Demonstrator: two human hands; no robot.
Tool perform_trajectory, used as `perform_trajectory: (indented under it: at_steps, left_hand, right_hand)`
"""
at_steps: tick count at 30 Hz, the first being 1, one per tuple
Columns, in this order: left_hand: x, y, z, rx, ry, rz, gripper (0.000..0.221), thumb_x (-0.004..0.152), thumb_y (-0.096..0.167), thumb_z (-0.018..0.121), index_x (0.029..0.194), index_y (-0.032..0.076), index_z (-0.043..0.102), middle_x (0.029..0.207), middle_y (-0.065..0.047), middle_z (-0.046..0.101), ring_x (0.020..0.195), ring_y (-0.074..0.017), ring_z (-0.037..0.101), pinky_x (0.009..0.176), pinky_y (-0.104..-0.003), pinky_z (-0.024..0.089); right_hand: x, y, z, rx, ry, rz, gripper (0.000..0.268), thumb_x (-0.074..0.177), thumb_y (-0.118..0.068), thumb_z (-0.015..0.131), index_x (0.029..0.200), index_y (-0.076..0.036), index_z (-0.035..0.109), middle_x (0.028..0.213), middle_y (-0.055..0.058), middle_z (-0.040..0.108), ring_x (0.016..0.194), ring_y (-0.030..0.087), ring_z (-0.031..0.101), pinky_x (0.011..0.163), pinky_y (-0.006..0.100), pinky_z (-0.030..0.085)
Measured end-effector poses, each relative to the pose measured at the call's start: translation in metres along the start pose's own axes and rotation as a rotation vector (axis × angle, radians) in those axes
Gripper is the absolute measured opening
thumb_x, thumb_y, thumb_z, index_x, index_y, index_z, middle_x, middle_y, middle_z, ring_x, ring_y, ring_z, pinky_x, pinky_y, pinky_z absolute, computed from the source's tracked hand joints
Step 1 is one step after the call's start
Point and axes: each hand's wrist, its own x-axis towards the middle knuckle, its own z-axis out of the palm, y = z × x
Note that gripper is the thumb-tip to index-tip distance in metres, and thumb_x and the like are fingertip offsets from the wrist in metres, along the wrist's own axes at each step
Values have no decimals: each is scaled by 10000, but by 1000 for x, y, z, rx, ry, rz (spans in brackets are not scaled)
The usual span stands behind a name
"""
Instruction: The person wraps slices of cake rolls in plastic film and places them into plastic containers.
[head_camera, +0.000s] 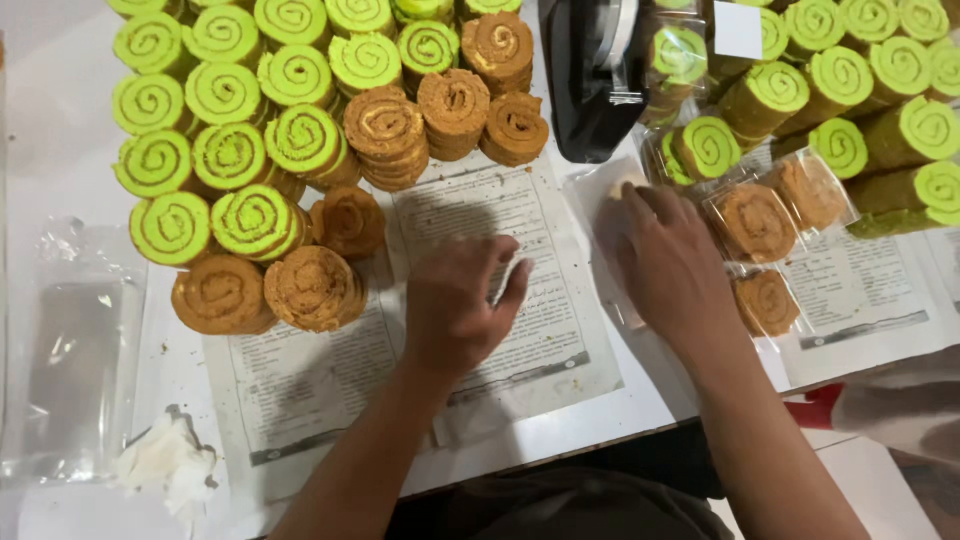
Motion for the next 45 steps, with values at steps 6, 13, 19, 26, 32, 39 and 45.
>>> perform_trajectory:
  at_steps: [6,13,19,26,32,39,45]
  left_hand:
    - [-4,1,9,-31,36,32,182,898,283,758,1037,188,688,832,18,706,766,-212,682,738,-360,550]
    - [1,21,-3,-294,-37,-117,328,933,330,760,1178,120,699,985,-86,753,924,-300,726,864,-425,548]
    - [-1,35,0,-1016,-146,-475,513,1011,198,677,1473,32,527,1278,-237,689,1188,-319,669,1026,-515,549]
    - [0,6,4,-1350,66,-791,397,1063,274,565,1328,-8,650,1115,-182,774,878,-223,778,700,-350,671]
    - [2,3,-2,-1328,155,-849,309,983,173,709,1236,-5,704,1037,-209,785,844,-275,793,626,-389,687]
    - [4,4,-3,-1308,129,-920,345,1007,299,662,1213,27,714,1066,-224,774,834,-306,788,575,-416,685]
    - [12,13,-12,-1169,41,-996,430,971,336,590,1227,3,683,1121,-213,778,818,-253,797,497,-326,653]
  right_hand:
    - [-15,22,40,-119,177,-78,303,1017,-224,593,1264,-113,730,1220,144,673,1157,375,664,854,422,534]
    - [-25,7,27,-46,407,-208,217,977,-226,704,1169,-203,804,1160,8,681,1134,260,606,860,358,414]
    - [-26,-45,13,217,454,-323,233,994,-246,691,1191,-178,795,1163,22,706,1094,290,620,866,378,432]
    - [-1,-53,16,546,396,-319,517,869,-108,848,1343,-10,666,1159,166,652,990,323,675,790,387,543]
    - [13,-48,10,1149,44,-3,599,864,-19,810,1407,-24,557,831,65,643,747,132,636,667,246,573]
    - [-1,-3,3,398,278,-79,625,913,-19,796,1488,-22,552,884,186,730,796,347,721,719,469,579]
    - [-2,14,-1,74,47,34,672,888,-158,725,1526,-84,525,1191,156,649,948,368,684,698,559,558]
